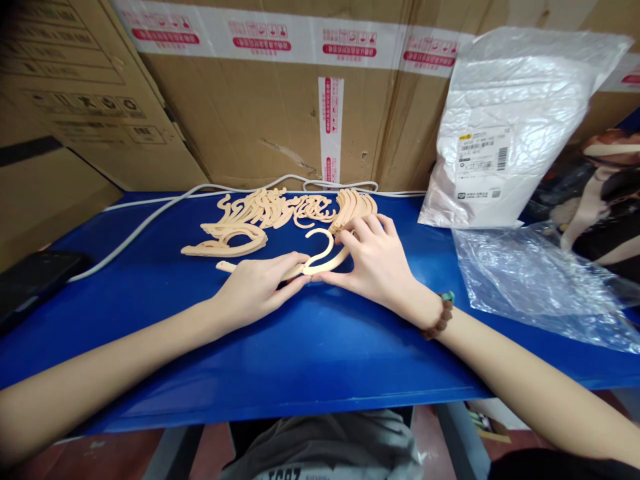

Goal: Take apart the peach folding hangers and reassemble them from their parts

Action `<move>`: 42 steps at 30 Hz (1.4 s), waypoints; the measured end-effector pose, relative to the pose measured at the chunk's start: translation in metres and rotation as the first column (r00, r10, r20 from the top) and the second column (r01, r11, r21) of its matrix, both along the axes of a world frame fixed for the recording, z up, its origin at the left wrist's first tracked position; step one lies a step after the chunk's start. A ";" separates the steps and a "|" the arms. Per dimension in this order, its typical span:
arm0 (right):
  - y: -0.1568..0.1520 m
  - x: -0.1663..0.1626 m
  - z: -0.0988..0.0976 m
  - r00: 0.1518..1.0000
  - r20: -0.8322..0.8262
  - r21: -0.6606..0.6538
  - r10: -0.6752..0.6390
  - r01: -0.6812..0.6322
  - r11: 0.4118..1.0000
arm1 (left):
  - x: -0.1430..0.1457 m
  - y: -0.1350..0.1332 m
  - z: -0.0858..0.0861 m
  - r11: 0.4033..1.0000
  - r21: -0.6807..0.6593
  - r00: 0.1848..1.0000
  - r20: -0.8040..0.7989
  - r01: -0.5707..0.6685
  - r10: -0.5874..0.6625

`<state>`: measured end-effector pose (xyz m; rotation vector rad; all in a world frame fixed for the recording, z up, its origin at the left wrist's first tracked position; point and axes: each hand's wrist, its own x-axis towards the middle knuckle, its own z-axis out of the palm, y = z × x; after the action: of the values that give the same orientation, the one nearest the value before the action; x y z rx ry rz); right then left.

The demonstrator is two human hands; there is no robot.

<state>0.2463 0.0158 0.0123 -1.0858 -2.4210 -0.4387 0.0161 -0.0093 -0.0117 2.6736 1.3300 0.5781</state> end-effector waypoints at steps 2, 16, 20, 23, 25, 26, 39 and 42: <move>-0.001 0.000 0.001 0.999 -0.024 0.008 -0.029 0.029 1.000 | 0.001 -0.001 0.001 1.000 0.002 1.000 -0.009 -0.010 0.010; -0.007 -0.003 0.001 0.991 -0.056 -0.022 0.125 -0.126 0.992 | 0.001 -0.001 0.002 1.000 -0.015 1.000 0.010 -0.010 0.010; -0.007 -0.004 -0.001 0.990 -0.039 -0.045 0.137 -0.139 0.989 | 0.001 -0.002 0.003 0.999 -0.035 1.000 0.006 -0.012 0.012; -0.006 -0.004 -0.002 0.988 -0.019 -0.077 0.153 -0.154 0.985 | 0.002 -0.002 0.003 0.999 -0.030 1.000 0.002 -0.011 0.011; -0.006 -0.004 -0.002 0.987 0.005 -0.099 0.162 -0.161 0.982 | 0.002 -0.001 0.003 1.000 -0.010 1.000 -0.006 -0.008 0.008; -0.006 -0.004 -0.003 0.986 0.016 -0.107 0.168 -0.166 0.980 | 0.002 -0.001 0.002 1.000 0.005 1.000 -0.013 -0.004 0.004; -0.005 -0.004 -0.002 0.992 -0.083 -0.222 0.099 -0.115 0.968 | 0.001 -0.004 -0.009 0.923 0.321 0.977 -0.053 0.211 -0.205; -0.003 -0.003 -0.002 0.996 -0.048 -0.225 0.080 -0.089 0.970 | 0.001 -0.003 -0.010 0.927 0.302 0.975 -0.045 0.221 -0.217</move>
<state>0.2437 0.0132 0.0099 -1.0659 -2.5175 -0.1134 0.0170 -0.0120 -0.0219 3.0197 0.9908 0.8003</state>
